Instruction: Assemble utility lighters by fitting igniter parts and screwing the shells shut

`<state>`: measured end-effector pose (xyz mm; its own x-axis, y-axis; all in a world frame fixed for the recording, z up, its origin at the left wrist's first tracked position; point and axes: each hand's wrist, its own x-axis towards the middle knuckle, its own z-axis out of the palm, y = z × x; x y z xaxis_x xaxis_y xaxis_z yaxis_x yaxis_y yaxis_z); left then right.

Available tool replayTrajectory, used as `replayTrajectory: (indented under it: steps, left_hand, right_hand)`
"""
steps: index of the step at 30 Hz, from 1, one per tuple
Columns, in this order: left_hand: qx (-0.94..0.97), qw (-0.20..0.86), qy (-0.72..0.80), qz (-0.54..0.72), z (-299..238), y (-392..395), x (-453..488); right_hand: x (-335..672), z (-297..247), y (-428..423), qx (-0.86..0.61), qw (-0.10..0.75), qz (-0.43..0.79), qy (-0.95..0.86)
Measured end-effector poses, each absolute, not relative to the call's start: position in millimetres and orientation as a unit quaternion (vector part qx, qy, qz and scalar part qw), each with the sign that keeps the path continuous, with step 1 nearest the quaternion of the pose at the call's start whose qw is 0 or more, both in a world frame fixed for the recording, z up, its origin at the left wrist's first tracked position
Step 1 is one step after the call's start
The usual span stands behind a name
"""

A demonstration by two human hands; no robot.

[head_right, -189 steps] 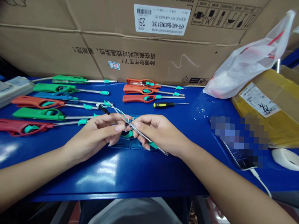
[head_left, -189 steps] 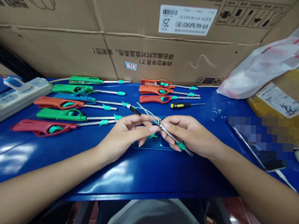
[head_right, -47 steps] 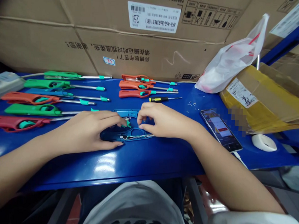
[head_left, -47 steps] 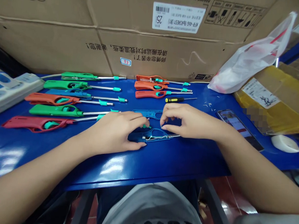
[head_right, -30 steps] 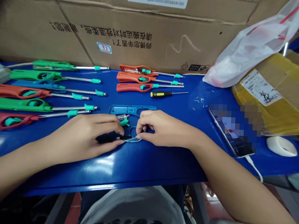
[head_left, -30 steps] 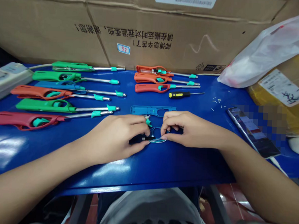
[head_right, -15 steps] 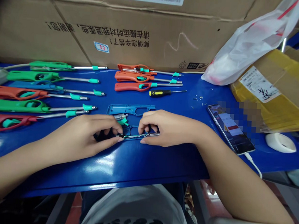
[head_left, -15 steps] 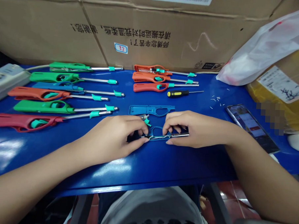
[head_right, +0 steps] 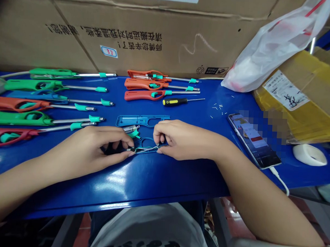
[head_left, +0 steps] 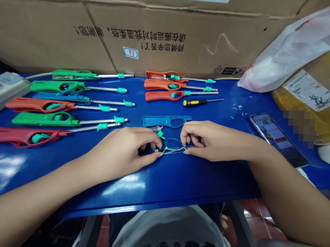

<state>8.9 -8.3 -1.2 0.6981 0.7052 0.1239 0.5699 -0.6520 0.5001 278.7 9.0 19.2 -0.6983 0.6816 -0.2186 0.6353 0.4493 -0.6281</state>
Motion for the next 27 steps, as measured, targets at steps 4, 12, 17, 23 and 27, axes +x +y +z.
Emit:
replayTrajectory:
  steps: [4, 12, 17, 23, 27]
  left_hand:
    - [0.894, 0.228, 0.355, 0.152, 0.3, -8.0, 11.0]
    - [0.908, 0.240, 0.308, 0.154, 2.8, -10.7, 9.6]
    - [0.914, 0.226, 0.296, 0.160, 2.1, -11.2, 9.4]
    - [0.927, 0.201, 0.279, 0.154, 0.4, -9.7, 8.8]
    - [0.928, 0.194, 0.277, 0.154, -0.3, -9.9, 8.0]
  right_hand:
    - [280.1, 19.2, 8.4, -0.365, 0.030, 0.342, -0.865]
    - [279.2, 18.6, 7.2, -0.370, 0.022, 0.336, -0.866]
    - [278.9, 18.1, 7.2, -0.371, 0.023, 0.331, -0.867]
    - [278.9, 17.4, 7.0, -0.372, 0.028, 0.319, -0.871]
    - [279.2, 17.4, 7.3, -0.376, 0.037, 0.312, -0.872]
